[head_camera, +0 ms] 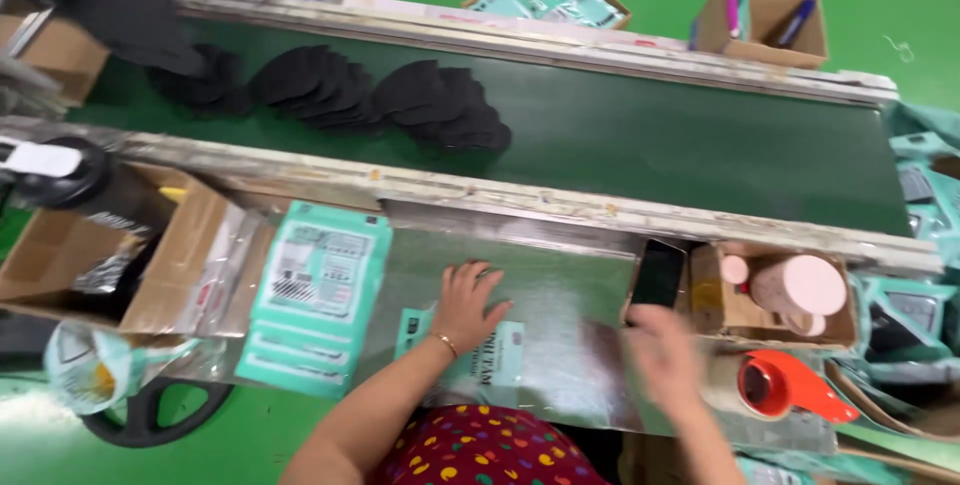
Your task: The person picks up black face masks one at a time from a stack on a conveyor belt, places each mask into a separate plastic sleeve, and then puts the packaged masks into a cardboard box.
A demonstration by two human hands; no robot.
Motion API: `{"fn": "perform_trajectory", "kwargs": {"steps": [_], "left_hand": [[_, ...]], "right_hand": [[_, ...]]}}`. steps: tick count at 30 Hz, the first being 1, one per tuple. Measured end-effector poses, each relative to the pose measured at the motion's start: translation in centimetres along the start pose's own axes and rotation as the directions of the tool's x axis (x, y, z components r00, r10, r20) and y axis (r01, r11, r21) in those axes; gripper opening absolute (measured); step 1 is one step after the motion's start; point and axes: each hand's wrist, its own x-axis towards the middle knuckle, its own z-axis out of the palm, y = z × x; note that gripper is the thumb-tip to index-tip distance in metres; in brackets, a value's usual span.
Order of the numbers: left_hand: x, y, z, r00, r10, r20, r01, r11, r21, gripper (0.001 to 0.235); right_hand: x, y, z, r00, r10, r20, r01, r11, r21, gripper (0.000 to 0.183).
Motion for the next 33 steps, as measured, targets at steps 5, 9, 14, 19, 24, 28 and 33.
{"fn": "perform_trajectory", "kwargs": {"steps": [5,9,14,19,24,28,33], "left_hand": [[1.1,-1.0,-2.5,0.996,-0.072,0.043,0.082,0.941,-0.328,0.048],[4.1,-2.9,-7.9,0.995,-0.075,-0.069,0.031,0.864,-0.503,0.033],[13.4,-8.7,-10.6,0.918,0.059,-0.393,-0.106,0.989,-0.101,0.039],[22.4,-9.1,-9.5,0.921,0.101,-0.375,-0.105,0.994,0.009,0.06],[25.7,-11.5,-4.6,0.986,-0.145,-0.086,0.168,0.904,0.393,0.077],[22.7,-11.9,-6.3,0.994,-0.003,-0.106,0.048,0.905,0.423,0.034],[13.1,-2.6,-15.4,0.792,0.597,0.128,-0.531,0.776,-0.34,0.039]], "right_hand": [[3.5,-6.7,11.9,0.939,-0.249,0.237,0.258,0.966,-0.01,0.041],[4.6,-8.6,16.4,0.923,-0.293,0.251,0.331,0.935,-0.125,0.04],[4.9,-9.6,16.5,0.929,-0.28,0.243,0.332,0.921,-0.206,0.035],[5.1,-9.6,16.2,0.932,-0.276,0.236,0.321,0.93,-0.181,0.033],[5.2,-8.6,16.4,0.933,-0.271,0.238,0.314,0.935,-0.167,0.033],[5.0,-7.5,16.9,0.964,-0.182,0.196,0.196,0.979,-0.056,0.043],[12.5,-14.9,12.4,0.933,-0.339,-0.116,0.316,0.931,-0.185,0.075]]}}
